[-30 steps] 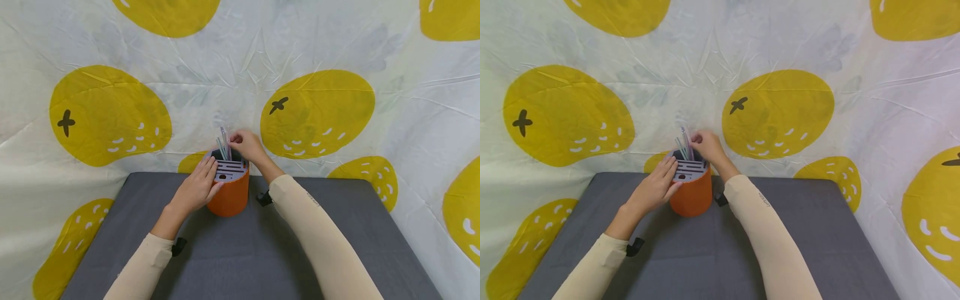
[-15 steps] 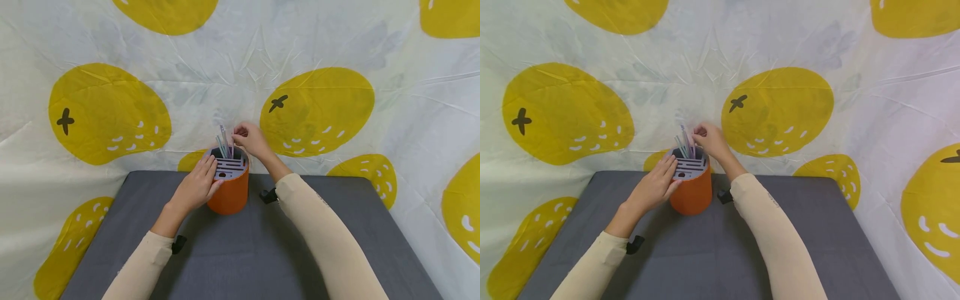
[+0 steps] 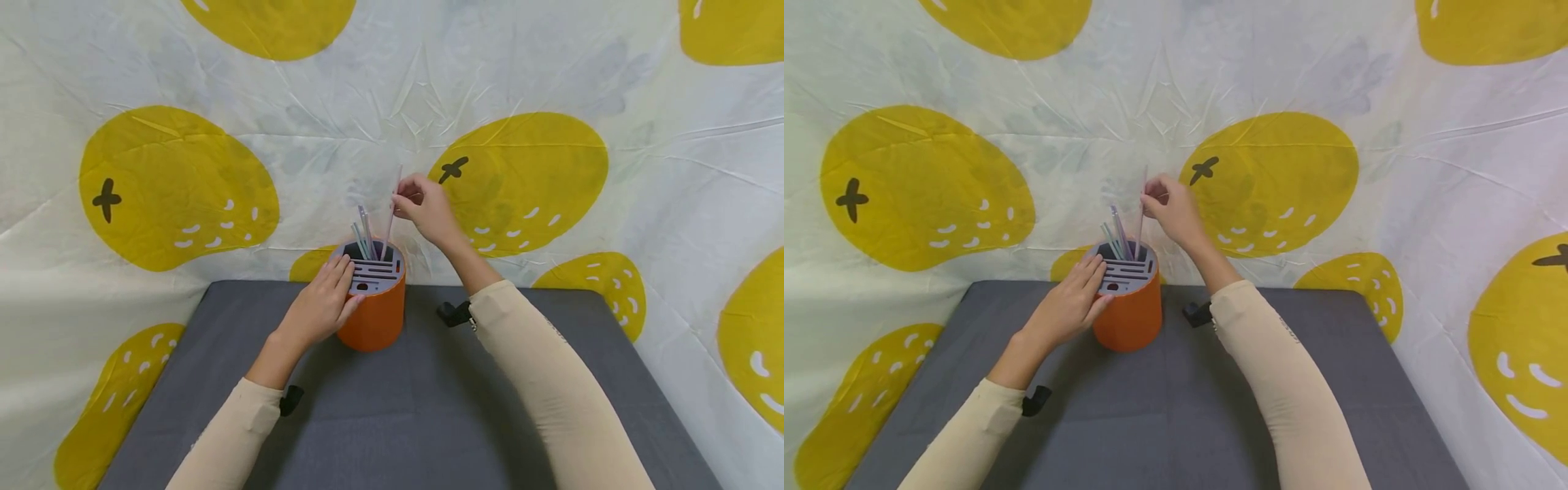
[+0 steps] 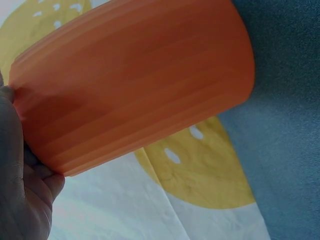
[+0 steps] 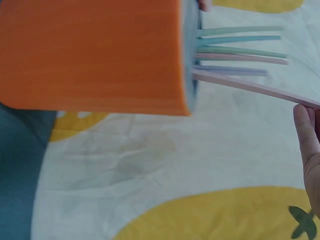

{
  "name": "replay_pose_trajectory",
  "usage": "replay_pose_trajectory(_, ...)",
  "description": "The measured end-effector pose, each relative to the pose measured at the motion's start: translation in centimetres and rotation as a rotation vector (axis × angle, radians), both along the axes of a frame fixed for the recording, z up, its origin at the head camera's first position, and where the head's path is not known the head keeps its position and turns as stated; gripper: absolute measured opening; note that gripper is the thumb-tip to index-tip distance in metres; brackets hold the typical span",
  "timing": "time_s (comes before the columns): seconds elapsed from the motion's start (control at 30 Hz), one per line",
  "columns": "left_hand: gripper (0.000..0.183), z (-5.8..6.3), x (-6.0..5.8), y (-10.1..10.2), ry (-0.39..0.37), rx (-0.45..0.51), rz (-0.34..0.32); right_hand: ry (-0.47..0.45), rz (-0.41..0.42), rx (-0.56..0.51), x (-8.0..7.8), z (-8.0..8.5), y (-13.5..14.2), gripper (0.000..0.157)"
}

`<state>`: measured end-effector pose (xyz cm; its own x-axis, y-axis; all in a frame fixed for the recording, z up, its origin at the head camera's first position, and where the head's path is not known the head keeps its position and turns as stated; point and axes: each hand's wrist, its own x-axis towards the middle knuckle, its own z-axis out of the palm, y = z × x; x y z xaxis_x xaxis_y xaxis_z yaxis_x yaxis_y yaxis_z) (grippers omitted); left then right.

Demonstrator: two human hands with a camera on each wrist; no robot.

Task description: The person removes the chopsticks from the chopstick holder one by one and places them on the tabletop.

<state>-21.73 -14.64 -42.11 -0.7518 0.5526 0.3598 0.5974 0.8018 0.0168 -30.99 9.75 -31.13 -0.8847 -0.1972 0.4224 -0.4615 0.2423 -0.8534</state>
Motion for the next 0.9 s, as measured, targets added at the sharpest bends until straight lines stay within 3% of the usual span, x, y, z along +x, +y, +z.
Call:
replay_pose_trajectory(0.33, 0.068, 0.3, 0.0, 0.2, -0.003, -0.009, -0.002, 0.064, -0.017, -0.26, 1.7, 3.9, 3.5, 0.009)
replay_pose_trajectory(0.5, 0.068, 0.3, -0.2, 0.2, -0.032, -0.007, 0.011, 0.077, -0.025, -0.328, 2.3, 5.1, 5.7, 0.007)
replay_pose_trajectory(0.7, 0.068, 0.4, -0.1, 0.2, -0.043, 0.003, 0.005, 0.085, -0.088, -0.221, 3.1, 4.5, 8.2, 0.01)
replay_pose_trajectory(0.9, 0.069, 0.3, 0.0, 0.2, -0.034, 0.002, 0.007, 0.027, -0.139, -0.072, 3.5, 2.1, 10.2, 0.018)
